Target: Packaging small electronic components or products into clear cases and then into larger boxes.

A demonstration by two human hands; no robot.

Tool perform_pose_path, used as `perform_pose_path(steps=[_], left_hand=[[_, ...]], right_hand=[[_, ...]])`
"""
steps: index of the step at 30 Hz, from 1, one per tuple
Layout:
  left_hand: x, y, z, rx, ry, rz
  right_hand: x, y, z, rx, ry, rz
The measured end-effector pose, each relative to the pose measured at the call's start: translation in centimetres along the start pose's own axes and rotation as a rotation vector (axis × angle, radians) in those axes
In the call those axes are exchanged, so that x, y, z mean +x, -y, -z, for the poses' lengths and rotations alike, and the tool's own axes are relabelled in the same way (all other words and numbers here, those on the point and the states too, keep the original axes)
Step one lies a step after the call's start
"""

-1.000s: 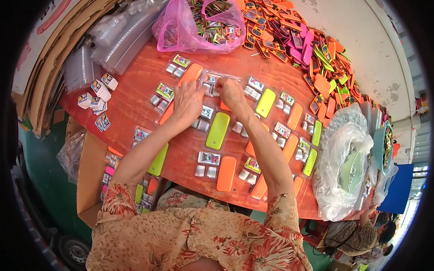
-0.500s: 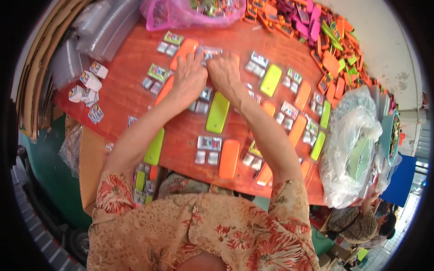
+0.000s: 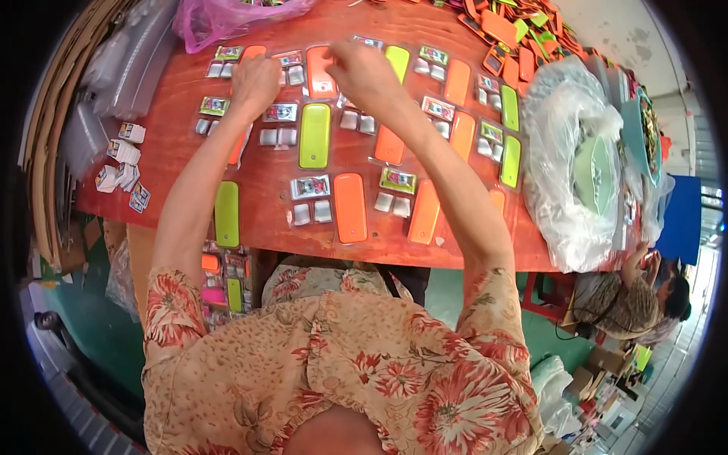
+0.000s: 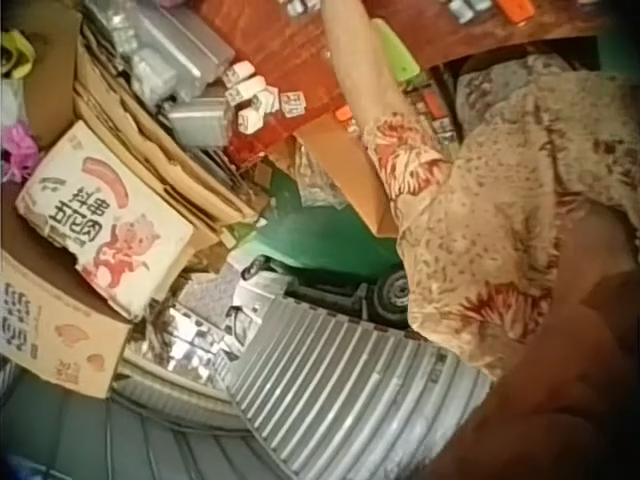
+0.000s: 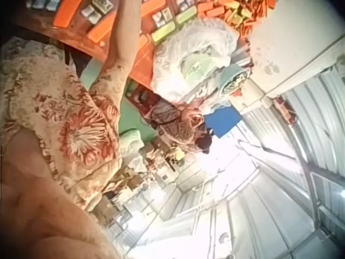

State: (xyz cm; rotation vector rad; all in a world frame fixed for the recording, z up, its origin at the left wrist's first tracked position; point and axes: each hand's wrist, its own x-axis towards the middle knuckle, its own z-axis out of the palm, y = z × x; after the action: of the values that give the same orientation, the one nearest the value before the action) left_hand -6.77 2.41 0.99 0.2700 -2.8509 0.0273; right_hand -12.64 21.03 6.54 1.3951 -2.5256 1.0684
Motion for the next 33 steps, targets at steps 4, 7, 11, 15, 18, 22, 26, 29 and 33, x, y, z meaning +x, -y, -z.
perform_pose_path(steps=[4,7,11,15,18,22,26,29,33], left_hand=[[-1.2,0.6,1.0,-0.095,-0.117,0.017],[-4.5,0.2,3.1,-0.218,-0.281,-0.049],[-11.9,-1.7,6.0,-0.302,-0.330,-0.066],[-17.8,-3.4,7.3,-0.355,-0.294,0.035],[-21.0,-3.6,7.0,-0.364,-0.228,0.163],[-23.0,-3.9,7.5,-0.388,-0.229,0.180],[-22.6,-6.5,8.2,-0.447,-0.205,0.079],[-21.2,-9.6,7.6,-0.552,-0.228,-0.060],[-18.0,-15.8,7.4,-0.655,-0.209,-0.361]], right_hand=[[-9.7,0.5,5.5,0.056,-0.011,-0.261],[-15.4,0.6,5.0,0.112,-0.125,-0.363],[-15.6,3.9,1.0,0.060,-0.075,-0.069],[-14.5,4.5,-4.0,-0.113,0.011,0.092],[-14.3,4.5,-5.5,-0.169,0.015,0.103],[-14.4,4.8,-4.4,-0.132,-0.044,0.073],[-17.1,4.0,0.4,-0.077,-0.189,-0.076],[-22.4,-0.6,4.6,-0.213,-0.324,-0.511],[-28.2,-4.6,9.1,-0.768,-0.295,-0.791]])
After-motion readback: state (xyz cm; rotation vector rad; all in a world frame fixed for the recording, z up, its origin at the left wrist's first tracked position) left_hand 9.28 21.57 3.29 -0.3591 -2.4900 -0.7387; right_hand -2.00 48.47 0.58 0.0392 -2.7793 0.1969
